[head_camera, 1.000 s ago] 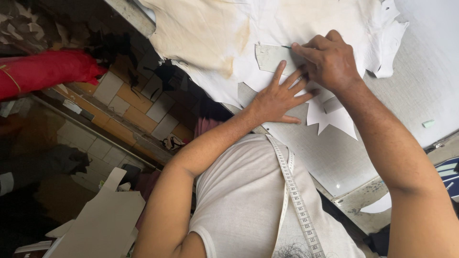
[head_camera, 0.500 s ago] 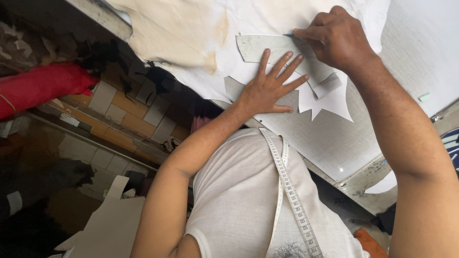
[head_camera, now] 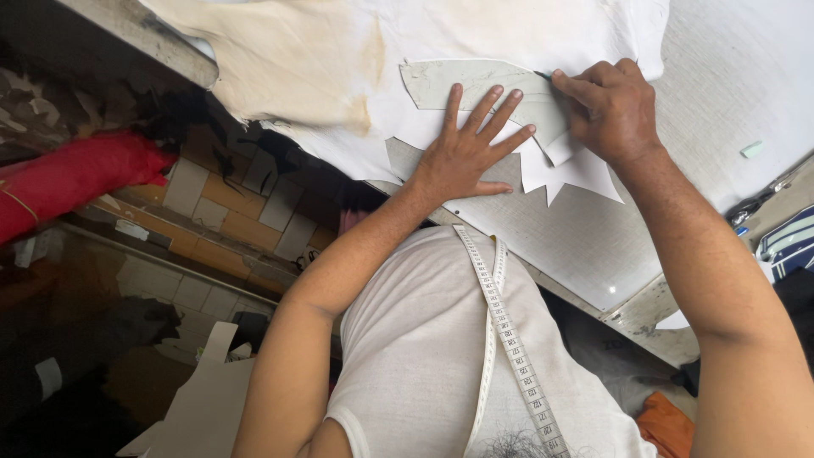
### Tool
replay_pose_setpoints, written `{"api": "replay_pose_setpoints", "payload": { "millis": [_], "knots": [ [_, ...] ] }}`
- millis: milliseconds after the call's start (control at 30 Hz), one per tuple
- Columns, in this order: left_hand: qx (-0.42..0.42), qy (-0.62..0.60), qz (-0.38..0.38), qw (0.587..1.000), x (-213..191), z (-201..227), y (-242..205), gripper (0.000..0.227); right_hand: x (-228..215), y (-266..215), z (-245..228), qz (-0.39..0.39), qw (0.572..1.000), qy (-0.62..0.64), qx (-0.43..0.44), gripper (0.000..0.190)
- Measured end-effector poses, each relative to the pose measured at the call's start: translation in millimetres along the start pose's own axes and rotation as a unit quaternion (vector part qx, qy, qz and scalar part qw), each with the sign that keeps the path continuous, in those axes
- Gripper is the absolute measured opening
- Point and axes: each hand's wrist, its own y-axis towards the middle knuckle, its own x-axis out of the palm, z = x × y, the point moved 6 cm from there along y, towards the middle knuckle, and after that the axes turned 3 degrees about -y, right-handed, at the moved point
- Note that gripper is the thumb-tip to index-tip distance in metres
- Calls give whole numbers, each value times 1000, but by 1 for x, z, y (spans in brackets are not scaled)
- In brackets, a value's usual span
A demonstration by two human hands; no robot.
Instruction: The person folds and stacks brown paper patterns, then lays a white fabric piece on the table. They place a pattern on the fabric, trace its outline with a pen, and use a utility knife to cut the fabric along the traced line. The cut fabric piece is then set aside.
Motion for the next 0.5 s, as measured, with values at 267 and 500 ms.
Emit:
{"api": "replay_pose_setpoints", "payload": {
  "millis": [267,500],
  "knots": [
    [3,14,6,1000,0,1,0,109,-2,-13,6,17,1000,10,12,13],
    [-2,2,1,1000,0,1,1,107,-6,-30,9,25,998,-7,49,9]
  ]
}}
